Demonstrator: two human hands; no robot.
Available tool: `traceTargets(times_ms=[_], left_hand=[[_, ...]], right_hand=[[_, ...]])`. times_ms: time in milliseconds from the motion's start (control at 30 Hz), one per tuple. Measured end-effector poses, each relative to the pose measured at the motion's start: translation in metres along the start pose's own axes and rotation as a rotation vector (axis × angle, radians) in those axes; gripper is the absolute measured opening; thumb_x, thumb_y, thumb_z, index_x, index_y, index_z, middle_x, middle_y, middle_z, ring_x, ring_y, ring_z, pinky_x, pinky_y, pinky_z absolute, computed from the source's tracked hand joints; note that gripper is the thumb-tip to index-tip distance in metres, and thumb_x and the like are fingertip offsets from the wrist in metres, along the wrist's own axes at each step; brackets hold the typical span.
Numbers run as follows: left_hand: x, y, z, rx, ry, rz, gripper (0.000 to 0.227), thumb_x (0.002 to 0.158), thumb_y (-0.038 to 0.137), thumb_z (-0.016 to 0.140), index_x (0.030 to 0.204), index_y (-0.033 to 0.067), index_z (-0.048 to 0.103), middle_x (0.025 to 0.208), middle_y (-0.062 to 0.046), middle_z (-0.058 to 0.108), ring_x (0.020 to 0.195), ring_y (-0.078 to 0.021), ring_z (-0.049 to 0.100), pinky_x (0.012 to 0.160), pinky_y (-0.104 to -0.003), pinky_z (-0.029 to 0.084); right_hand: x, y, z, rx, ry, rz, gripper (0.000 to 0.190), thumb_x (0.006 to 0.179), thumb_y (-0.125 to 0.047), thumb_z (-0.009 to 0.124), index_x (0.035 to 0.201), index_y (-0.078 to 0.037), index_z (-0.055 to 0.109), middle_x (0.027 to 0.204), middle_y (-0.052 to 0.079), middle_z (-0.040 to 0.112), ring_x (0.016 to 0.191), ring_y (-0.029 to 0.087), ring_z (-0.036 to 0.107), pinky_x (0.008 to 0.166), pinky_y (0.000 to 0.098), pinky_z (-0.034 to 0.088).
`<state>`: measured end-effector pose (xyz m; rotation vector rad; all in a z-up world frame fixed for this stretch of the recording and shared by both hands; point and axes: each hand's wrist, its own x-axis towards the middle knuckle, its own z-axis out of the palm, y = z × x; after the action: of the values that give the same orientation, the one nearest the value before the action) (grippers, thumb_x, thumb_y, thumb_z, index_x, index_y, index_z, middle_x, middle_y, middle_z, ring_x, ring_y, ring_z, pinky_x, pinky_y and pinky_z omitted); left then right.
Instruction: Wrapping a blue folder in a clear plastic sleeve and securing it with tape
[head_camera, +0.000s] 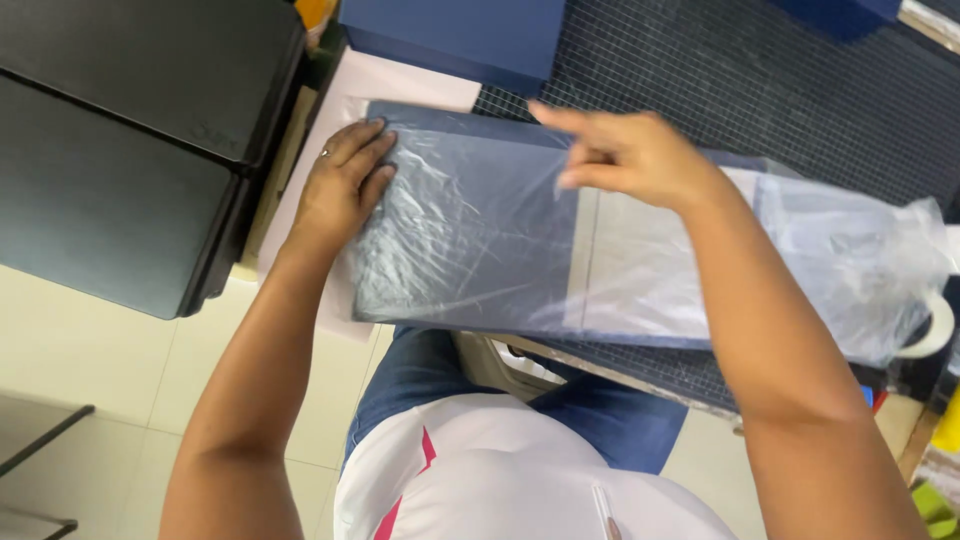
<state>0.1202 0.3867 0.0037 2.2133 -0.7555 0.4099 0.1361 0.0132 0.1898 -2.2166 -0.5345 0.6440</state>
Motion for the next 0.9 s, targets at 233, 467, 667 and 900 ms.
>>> traceTargets(times_ms=[233,467,667,900], left_hand=[[0.005,0.014,-0.01,-0.15,0.172,-0.3,0.066,0.094,0.02,0.084,0.148,0.005,0.05,0.149,-0.02,0.05,0.142,-0.037,0.05,0.121,-0.045,0.041],[-0.002,0.039,-0.032,-0.167,0.196,-0.554,0.058,0.096,0.019,0.079,0.146,0.0076,0.051,0.149,-0.018,0.049,0.142,-0.0355,0.049,0.116,-0.045,0.044],[0.004,0.042,-0.031,0.002,0.262,-0.464,0.029,0.095,0.013,0.079,0.121,0.005,0.07,0.122,-0.013,0.064,0.114,-0.0332,0.06,0.097,-0.044,0.049],[0.001,0.038,-0.004,0.25,0.146,-0.271,0.03,0.093,0.035,0.083,0.117,0.0159,0.079,0.123,0.0,0.07,0.105,-0.0336,0.055,0.08,-0.047,0.04]], right_hand=[[0.148,-0.037,0.044,-0.002,-0.201,-0.284,0.051,0.1,-0.007,0.067,0.148,-0.017,0.051,0.088,-0.002,0.063,0.072,0.01,0.056,0.075,0.0264,0.046],[0.168,-0.021,0.057,-0.021,-0.039,-0.332,0.037,0.102,-0.008,0.07,0.137,-0.019,0.066,0.109,0.002,0.055,0.084,0.012,0.058,0.083,0.0268,0.051],[0.169,-0.009,0.063,-0.054,-0.116,-0.234,0.046,0.099,-0.008,0.069,0.141,-0.019,0.053,0.092,-0.002,0.062,0.072,0.011,0.056,0.072,0.0292,0.047],[0.21,-0.03,0.076,-0.141,-0.377,-0.176,0.039,0.098,-0.011,0.067,0.134,-0.021,0.054,0.08,-0.004,0.058,0.068,0.014,0.05,0.07,0.0325,0.042]])
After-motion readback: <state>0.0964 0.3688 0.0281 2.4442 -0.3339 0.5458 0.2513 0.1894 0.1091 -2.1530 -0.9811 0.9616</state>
